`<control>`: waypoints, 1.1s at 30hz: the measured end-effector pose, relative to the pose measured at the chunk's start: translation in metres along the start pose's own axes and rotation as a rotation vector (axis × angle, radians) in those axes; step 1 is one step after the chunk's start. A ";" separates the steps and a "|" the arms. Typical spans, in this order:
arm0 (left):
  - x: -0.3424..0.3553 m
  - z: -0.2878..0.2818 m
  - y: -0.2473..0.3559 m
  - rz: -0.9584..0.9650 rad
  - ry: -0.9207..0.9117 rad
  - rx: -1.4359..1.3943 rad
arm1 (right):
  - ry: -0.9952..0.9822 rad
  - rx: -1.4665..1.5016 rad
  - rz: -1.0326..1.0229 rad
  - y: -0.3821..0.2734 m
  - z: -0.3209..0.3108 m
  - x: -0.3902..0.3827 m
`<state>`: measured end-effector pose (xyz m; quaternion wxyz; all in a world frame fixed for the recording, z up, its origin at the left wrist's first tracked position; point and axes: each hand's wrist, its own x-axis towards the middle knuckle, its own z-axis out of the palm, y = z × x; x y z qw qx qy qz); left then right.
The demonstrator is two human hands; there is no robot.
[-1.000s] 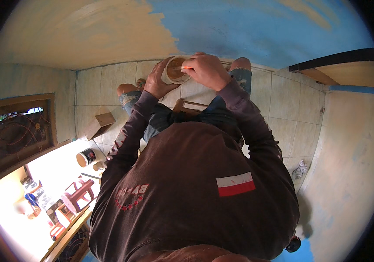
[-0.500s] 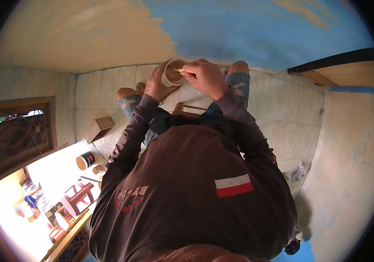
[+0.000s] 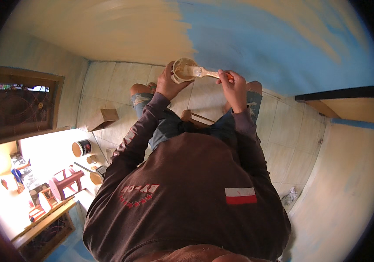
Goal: The person paints a ceiling with beige paint using a brush and a small container. They repeatedly dip the brush into the container and apply paint to the ceiling surface in broad strokes.
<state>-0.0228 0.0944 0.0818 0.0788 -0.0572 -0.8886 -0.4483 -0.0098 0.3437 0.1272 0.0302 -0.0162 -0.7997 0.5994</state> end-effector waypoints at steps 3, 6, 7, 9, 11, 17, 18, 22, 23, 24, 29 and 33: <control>-0.001 -0.007 -0.008 -0.020 0.029 -0.009 | 0.004 -0.010 0.012 0.009 0.006 0.004; -0.005 -0.008 -0.019 -0.035 0.049 -0.011 | -0.042 0.001 0.020 0.013 0.011 0.005; -0.006 -0.008 -0.022 -0.041 0.053 -0.016 | -0.042 -0.004 0.027 0.012 0.014 0.005; -0.008 -0.011 -0.029 -0.043 0.062 -0.012 | -0.039 -0.013 0.043 0.012 0.019 0.005; -0.010 -0.012 -0.032 -0.036 0.072 0.005 | -0.067 0.000 0.060 0.017 0.022 0.008; -0.014 -0.012 -0.044 -0.102 0.054 -0.087 | -0.126 0.056 0.148 0.034 0.031 0.009; -0.016 -0.011 -0.049 -0.101 0.064 -0.076 | -0.139 0.078 0.158 0.036 0.032 0.008; -0.017 -0.008 -0.062 -0.095 0.081 -0.035 | -0.139 0.008 0.161 0.034 0.037 0.007; -0.017 -0.008 -0.063 -0.093 0.079 -0.025 | -0.138 0.045 0.170 0.036 0.039 0.007; -0.018 -0.007 -0.064 -0.109 0.089 -0.026 | -0.136 0.082 0.179 0.038 0.040 0.007; -0.019 -0.013 -0.057 -0.164 0.097 0.018 | -0.157 0.008 0.167 0.035 0.041 0.007; -0.017 -0.019 -0.053 -0.178 0.077 -0.090 | -0.151 0.057 0.154 0.043 0.043 0.007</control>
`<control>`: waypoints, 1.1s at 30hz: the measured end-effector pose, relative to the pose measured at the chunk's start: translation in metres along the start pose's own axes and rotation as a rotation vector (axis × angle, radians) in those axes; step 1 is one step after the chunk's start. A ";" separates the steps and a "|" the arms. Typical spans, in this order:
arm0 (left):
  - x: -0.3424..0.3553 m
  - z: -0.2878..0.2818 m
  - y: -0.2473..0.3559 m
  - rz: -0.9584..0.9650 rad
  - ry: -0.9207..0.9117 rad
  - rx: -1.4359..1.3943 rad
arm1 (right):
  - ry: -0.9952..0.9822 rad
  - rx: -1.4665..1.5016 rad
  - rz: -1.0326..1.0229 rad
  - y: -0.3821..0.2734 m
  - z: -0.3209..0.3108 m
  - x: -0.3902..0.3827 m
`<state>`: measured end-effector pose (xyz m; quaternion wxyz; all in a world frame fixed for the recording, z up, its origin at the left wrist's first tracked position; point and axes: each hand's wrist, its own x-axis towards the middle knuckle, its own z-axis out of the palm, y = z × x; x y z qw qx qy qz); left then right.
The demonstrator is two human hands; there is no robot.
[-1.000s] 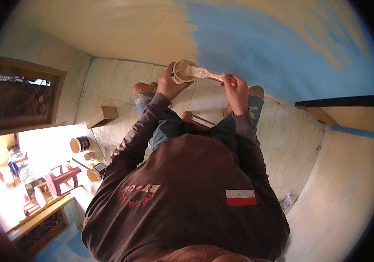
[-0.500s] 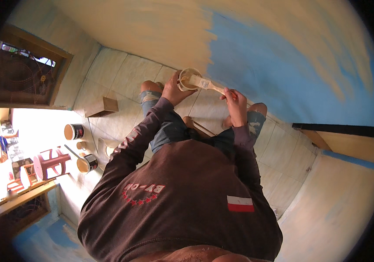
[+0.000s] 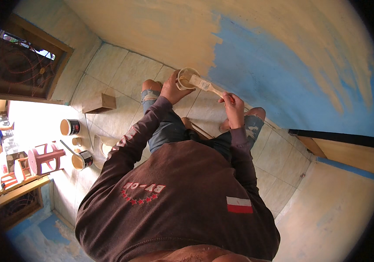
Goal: The person paints a ceiling with beige paint using a brush and a small container. They repeatedly dip the brush into the container and apply paint to the ceiling surface in broad strokes.
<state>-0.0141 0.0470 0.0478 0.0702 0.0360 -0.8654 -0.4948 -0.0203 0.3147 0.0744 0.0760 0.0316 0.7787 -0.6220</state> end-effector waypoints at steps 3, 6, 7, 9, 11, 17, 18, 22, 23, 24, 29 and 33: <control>0.007 0.002 -0.004 0.046 0.039 -0.004 | -0.038 -0.030 -0.017 0.004 -0.003 0.002; 0.023 -0.002 0.003 0.106 0.085 -0.065 | -0.138 -0.054 0.009 0.004 -0.011 0.012; 0.029 0.000 0.005 0.117 0.100 -0.071 | -0.143 -0.006 0.031 -0.001 -0.014 0.014; 0.044 -0.006 0.020 0.112 0.126 -0.051 | -0.160 0.101 0.088 -0.024 -0.017 0.021; 0.067 -0.020 0.053 0.101 0.157 -0.020 | -0.129 0.104 -0.054 -0.036 -0.016 0.044; 0.136 -0.033 0.078 0.266 0.279 0.130 | 0.077 0.036 -0.377 -0.095 -0.003 0.103; 0.142 -0.035 0.083 0.234 0.262 0.150 | 0.123 -0.033 -0.451 -0.099 -0.001 0.114; 0.156 -0.032 0.079 0.232 0.296 0.145 | 0.340 -0.156 -0.590 -0.097 0.014 0.150; 0.157 -0.032 0.076 0.226 0.292 0.134 | 0.392 -0.197 -0.602 -0.096 0.016 0.155; 0.158 -0.032 0.074 0.222 0.287 0.124 | 0.445 -0.237 -0.613 -0.093 0.015 0.159; 0.134 -0.033 0.057 0.181 0.231 0.052 | 0.610 -0.413 -0.736 -0.090 -0.015 0.139; 0.099 -0.031 0.029 0.175 0.192 -0.115 | 0.679 -0.441 -0.673 -0.071 -0.074 0.110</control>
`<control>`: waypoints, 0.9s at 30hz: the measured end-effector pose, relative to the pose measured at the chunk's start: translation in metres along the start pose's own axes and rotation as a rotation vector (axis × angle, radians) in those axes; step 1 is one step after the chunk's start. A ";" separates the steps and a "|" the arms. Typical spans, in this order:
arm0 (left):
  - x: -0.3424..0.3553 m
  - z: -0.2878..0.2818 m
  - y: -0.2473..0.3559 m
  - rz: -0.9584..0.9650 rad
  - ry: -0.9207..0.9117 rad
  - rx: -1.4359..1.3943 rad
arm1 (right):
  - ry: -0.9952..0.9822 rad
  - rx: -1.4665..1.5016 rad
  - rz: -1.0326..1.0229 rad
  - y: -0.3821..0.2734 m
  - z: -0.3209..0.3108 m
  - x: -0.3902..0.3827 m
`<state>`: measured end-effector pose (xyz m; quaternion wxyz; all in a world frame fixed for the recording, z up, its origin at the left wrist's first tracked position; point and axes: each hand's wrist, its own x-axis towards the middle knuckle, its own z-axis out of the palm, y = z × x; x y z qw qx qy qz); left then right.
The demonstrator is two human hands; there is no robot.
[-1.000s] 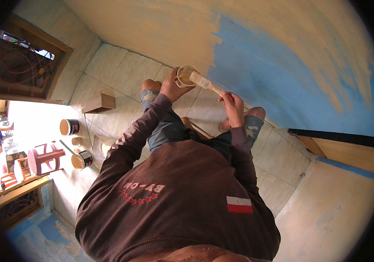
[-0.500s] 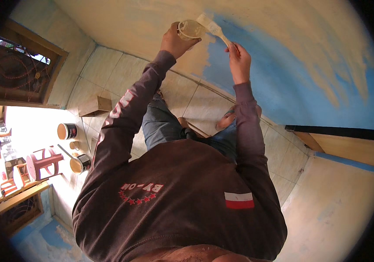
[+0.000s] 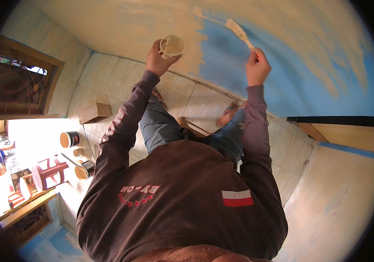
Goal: The person paints a ceiling with beige paint using a brush and a small container. They repeatedly dip the brush into the container and apply paint to the ceiling surface in broad strokes.
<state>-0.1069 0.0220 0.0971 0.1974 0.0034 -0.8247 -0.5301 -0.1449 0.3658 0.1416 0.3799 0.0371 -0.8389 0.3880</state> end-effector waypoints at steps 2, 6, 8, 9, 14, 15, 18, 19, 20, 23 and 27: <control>-0.021 -0.007 -0.012 -0.007 -0.042 0.068 | 0.037 -0.031 0.053 0.020 -0.034 -0.001; -0.063 -0.016 -0.033 -0.009 -0.119 0.242 | 0.108 -0.188 0.061 0.075 -0.104 -0.005; -0.082 -0.020 -0.042 -0.052 -0.150 0.258 | 0.123 -0.207 0.083 0.080 -0.124 -0.013; -0.090 -0.022 -0.046 -0.075 -0.165 0.266 | 0.118 -0.186 0.108 0.077 -0.132 -0.017; -0.113 -0.027 -0.058 -0.167 -0.160 0.256 | 0.063 -0.024 0.217 0.070 -0.134 -0.031; -0.116 -0.027 -0.060 -0.189 -0.148 0.238 | 0.035 0.069 0.237 0.067 -0.126 -0.033; -0.121 -0.027 -0.068 -0.189 -0.148 0.310 | -0.116 0.475 0.445 0.027 -0.093 -0.031; -0.121 -0.026 -0.070 -0.192 -0.139 0.317 | -0.171 0.629 0.535 0.012 -0.083 -0.030; -0.119 -0.025 -0.073 -0.193 -0.131 0.323 | -0.229 0.784 0.563 0.005 -0.070 -0.030; -0.116 -0.025 -0.076 -0.195 -0.109 0.372 | -0.402 0.986 0.602 -0.013 -0.029 -0.028; -0.118 -0.024 -0.071 -0.193 -0.091 0.342 | -0.625 1.152 0.666 -0.039 0.009 -0.032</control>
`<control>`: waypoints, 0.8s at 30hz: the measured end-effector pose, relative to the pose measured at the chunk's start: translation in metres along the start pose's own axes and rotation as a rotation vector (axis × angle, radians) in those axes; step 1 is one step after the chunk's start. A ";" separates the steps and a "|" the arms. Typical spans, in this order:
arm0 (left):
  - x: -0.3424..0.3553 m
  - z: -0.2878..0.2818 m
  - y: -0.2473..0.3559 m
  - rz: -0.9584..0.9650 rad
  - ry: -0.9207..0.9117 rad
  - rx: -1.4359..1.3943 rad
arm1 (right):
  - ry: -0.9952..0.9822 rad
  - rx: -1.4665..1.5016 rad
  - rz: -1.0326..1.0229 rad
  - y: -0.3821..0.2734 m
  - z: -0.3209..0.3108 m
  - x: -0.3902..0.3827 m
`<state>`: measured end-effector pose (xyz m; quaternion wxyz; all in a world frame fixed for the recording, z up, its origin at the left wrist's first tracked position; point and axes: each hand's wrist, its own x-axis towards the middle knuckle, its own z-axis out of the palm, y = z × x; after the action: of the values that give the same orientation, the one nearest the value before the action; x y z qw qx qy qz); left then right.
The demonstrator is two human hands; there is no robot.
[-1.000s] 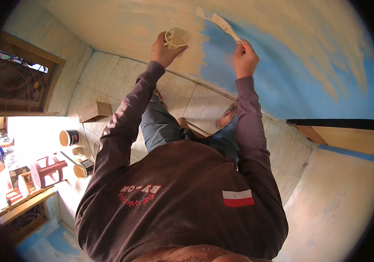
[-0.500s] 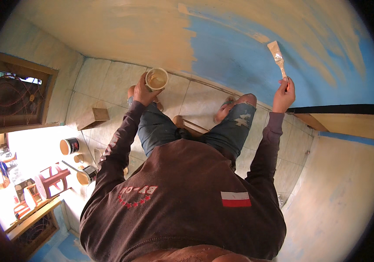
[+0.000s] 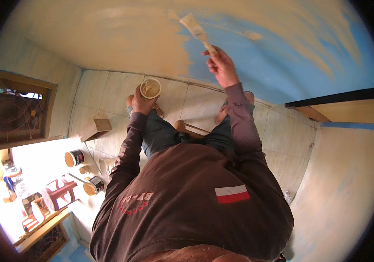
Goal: The person paints a ceiling with beige paint using a brush and a small container. They repeatedly dip the brush into the container and apply paint to the ceiling surface in broad strokes.
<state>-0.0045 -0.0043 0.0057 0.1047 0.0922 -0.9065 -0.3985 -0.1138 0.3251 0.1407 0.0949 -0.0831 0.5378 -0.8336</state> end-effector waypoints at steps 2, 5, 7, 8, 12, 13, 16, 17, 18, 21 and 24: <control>0.000 0.003 -0.011 0.001 0.017 -0.081 | -0.079 -0.003 0.067 0.007 0.007 0.009; 0.000 0.006 -0.012 -0.016 0.021 -0.079 | -0.139 -0.044 0.109 0.018 0.009 0.022; 0.001 0.006 -0.011 -0.016 0.016 -0.050 | -0.158 -0.065 0.100 0.020 0.011 0.027; 0.001 0.006 -0.012 -0.006 0.013 -0.042 | -0.141 -0.129 0.080 0.020 0.013 0.030; 0.001 0.008 -0.015 0.030 0.023 -0.100 | -0.043 -0.454 -0.092 0.022 0.012 0.051; 0.001 0.008 -0.016 0.026 0.030 -0.102 | -0.014 -0.551 -0.159 0.022 0.013 0.057; -0.001 0.006 -0.014 0.011 0.032 -0.083 | 0.032 -0.745 -0.243 0.017 0.009 0.068; -0.001 0.003 -0.008 0.004 0.020 -0.059 | 0.058 -0.823 -0.323 0.017 0.009 0.071; 0.000 0.001 -0.005 -0.002 0.007 -0.036 | 0.086 -0.900 -0.403 0.017 0.010 0.075; -0.002 0.002 -0.009 0.022 0.020 -0.043 | 0.141 -1.057 -0.575 0.015 0.022 0.083; -0.001 0.001 -0.004 0.016 0.025 -0.025 | 0.179 -1.169 -0.673 0.014 0.029 0.093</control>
<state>-0.0035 -0.0062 0.0014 0.1203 0.0884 -0.9007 -0.4080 -0.1961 0.2713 0.1431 -0.2752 -0.2142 0.8504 -0.3939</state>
